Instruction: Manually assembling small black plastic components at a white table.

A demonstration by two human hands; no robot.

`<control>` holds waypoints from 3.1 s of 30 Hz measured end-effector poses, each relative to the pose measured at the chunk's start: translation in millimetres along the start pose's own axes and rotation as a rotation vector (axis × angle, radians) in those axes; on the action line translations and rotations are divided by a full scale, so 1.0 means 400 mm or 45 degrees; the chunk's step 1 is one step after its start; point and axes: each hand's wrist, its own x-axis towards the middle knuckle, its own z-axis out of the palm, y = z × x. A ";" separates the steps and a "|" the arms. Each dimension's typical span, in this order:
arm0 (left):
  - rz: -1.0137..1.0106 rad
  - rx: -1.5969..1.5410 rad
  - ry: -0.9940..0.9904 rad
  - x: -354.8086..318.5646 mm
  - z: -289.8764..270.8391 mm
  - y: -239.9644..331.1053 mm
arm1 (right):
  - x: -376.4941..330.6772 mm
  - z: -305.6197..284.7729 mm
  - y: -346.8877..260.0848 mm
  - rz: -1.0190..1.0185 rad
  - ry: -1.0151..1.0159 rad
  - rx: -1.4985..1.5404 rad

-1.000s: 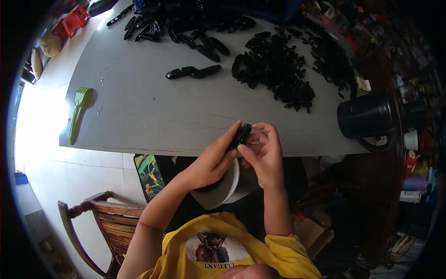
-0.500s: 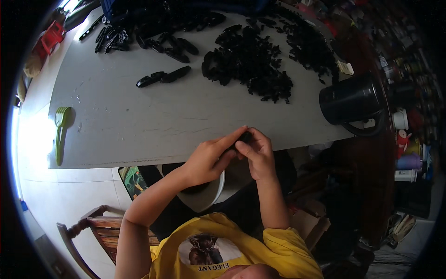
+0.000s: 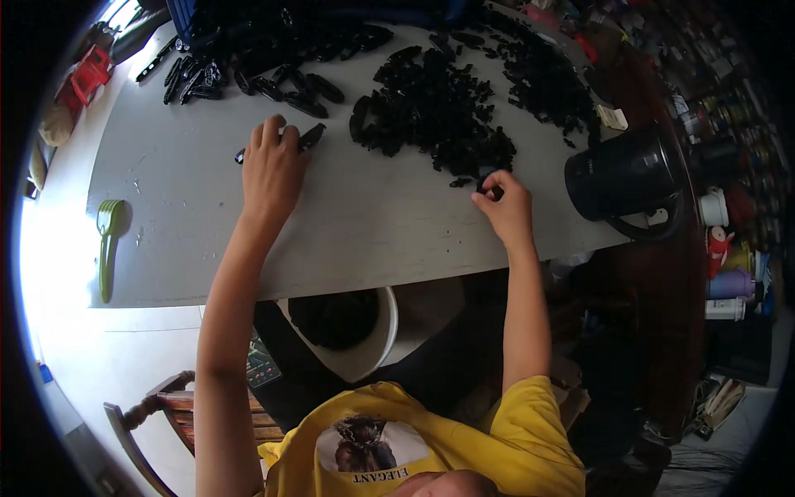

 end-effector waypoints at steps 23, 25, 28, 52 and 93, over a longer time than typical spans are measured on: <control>-0.689 -2.125 -0.597 -0.240 -0.148 0.166 | -0.108 -0.042 -0.046 0.379 -0.235 0.584; -0.705 -2.153 -0.595 -0.245 -0.151 0.182 | -0.142 -0.046 -0.073 0.475 -0.334 1.176; -0.764 -2.241 -0.648 -0.251 -0.154 0.195 | -0.179 -0.039 -0.123 0.459 -0.443 1.271; -0.202 -1.741 -0.643 -0.273 -0.175 0.217 | -0.270 0.092 -0.282 0.342 -0.485 1.457; -0.630 -2.194 -0.640 -0.252 -0.140 0.194 | -0.273 0.075 -0.296 0.417 -0.476 1.421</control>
